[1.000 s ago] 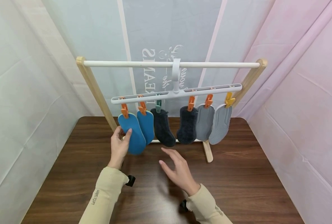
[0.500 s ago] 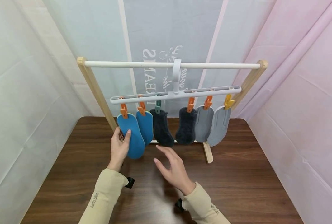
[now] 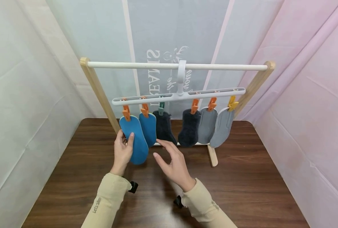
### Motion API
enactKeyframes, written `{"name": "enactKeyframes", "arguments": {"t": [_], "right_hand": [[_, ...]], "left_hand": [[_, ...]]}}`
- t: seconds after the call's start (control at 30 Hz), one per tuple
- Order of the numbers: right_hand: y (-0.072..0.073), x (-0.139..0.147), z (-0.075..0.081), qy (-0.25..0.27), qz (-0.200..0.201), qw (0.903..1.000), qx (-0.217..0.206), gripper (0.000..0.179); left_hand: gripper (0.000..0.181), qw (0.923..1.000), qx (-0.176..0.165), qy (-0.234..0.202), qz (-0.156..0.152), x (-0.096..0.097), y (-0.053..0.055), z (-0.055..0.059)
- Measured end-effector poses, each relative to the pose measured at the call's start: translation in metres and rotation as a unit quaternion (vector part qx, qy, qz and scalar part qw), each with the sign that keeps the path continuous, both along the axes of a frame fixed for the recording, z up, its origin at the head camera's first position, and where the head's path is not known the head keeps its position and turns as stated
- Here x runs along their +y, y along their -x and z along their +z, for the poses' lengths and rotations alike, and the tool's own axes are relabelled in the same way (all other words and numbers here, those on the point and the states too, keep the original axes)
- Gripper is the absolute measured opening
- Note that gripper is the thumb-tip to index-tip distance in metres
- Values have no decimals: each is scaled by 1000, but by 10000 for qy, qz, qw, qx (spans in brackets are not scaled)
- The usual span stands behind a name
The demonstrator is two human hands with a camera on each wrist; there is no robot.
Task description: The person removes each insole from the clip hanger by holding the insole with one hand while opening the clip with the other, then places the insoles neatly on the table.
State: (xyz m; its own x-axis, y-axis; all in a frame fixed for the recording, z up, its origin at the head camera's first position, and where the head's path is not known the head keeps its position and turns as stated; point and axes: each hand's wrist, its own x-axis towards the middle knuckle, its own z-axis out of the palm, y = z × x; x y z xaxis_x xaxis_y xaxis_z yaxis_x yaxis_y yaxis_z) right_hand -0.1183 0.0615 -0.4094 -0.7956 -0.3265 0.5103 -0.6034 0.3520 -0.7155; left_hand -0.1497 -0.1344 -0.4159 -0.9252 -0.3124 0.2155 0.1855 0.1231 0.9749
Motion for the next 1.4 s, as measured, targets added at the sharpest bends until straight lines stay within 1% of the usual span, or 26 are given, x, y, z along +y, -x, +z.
{"name": "enactKeyframes", "arguments": {"t": [0.17,0.47,0.67,0.8,0.9,1.17,1.3,1.4], "right_hand": [[7,-6,7,197,152,9997,-30,44],[17,-14,16,301,501,9982,-140,45],[24,-18,25,313,607,9977,-17,46],[29,-19,32,305,608,9977,69,47],[31,-20,36,312,634,9975,80,47],[34,-27,42,364,694,9969,-19,47],[35,-32,46,447,792,9959,-16,48],[37,-38,49,442,956,9944,57,47]], "left_hand": [[38,10000,24,-17,1,2,0,-1],[40,10000,74,-15,24,3,-1,-2],[41,10000,-3,12,8,3,-2,-2],[40,10000,73,29,9,3,-2,-1],[40,9999,129,39,12,4,-2,-1],[40,10000,61,50,-29,2,-2,-3],[40,10000,31,63,-59,2,-3,-3],[39,10000,19,78,-43,2,-4,-3]]}}
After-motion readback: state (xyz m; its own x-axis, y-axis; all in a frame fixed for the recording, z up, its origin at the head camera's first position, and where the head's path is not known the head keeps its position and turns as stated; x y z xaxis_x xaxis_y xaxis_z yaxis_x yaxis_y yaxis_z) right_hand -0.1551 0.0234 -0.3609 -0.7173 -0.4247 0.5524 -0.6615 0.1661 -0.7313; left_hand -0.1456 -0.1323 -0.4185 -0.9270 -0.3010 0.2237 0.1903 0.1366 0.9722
